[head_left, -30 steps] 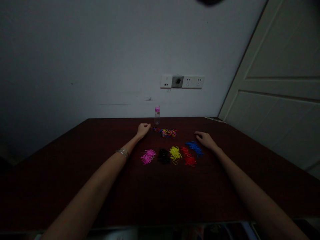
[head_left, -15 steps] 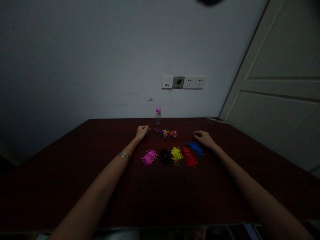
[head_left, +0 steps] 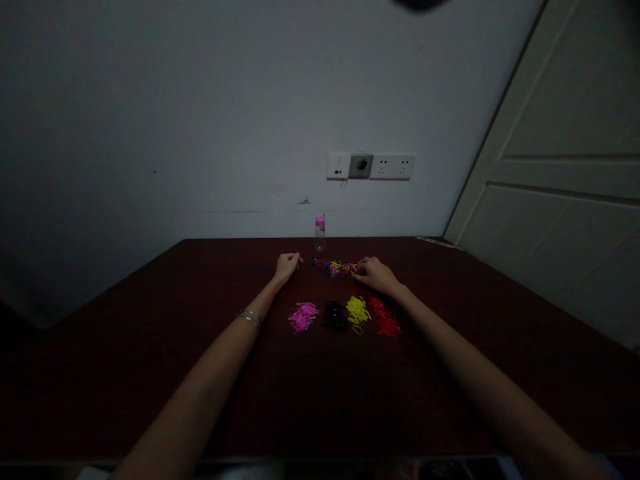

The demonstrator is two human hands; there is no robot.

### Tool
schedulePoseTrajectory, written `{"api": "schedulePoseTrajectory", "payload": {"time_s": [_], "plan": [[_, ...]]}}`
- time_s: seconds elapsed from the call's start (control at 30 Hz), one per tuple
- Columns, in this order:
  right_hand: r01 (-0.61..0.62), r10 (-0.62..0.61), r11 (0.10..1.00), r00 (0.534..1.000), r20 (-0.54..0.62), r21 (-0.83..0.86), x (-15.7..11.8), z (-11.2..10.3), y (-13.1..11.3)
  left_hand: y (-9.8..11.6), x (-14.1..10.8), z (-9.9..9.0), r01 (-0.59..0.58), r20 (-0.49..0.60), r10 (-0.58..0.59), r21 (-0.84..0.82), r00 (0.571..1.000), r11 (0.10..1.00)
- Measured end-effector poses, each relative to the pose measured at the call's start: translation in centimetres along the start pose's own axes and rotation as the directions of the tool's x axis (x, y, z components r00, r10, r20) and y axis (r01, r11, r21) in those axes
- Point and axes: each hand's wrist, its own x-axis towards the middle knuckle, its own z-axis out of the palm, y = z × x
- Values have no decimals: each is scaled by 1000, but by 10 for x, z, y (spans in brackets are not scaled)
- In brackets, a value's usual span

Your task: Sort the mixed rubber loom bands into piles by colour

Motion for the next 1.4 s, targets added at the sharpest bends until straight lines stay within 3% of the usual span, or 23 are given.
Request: {"api": "schedulePoseTrajectory", "payload": {"time_s": [0.33,0.6,0.9,1.13,1.27,1.4], "plan": [[-22,23,999,999,-25,49,0,2,4,2,-2,0,1,8,-1,-39,1000,999],[26,-19,991,998,-55,128,-3,-10,11,4,-3,0,7,2,-7,-35,1000,999],[207,-210,939,977,-17,273,-24,-31,-4,5,-2,0,12,11,-11,-27,1000,1000],[241,-309,848,948,71,471,-41,-33,-15,5,-3,-1,7,11,-6,-26,1000,1000],[161,-248,841,963,103,516,-46,-39,-16,5,-3,-1,11,3,-11,-34,1000,999],[70,-124,850,990,69,521,-48,-44,-2,4,-3,0,10,-1,-10,-23,1000,1000]]}}
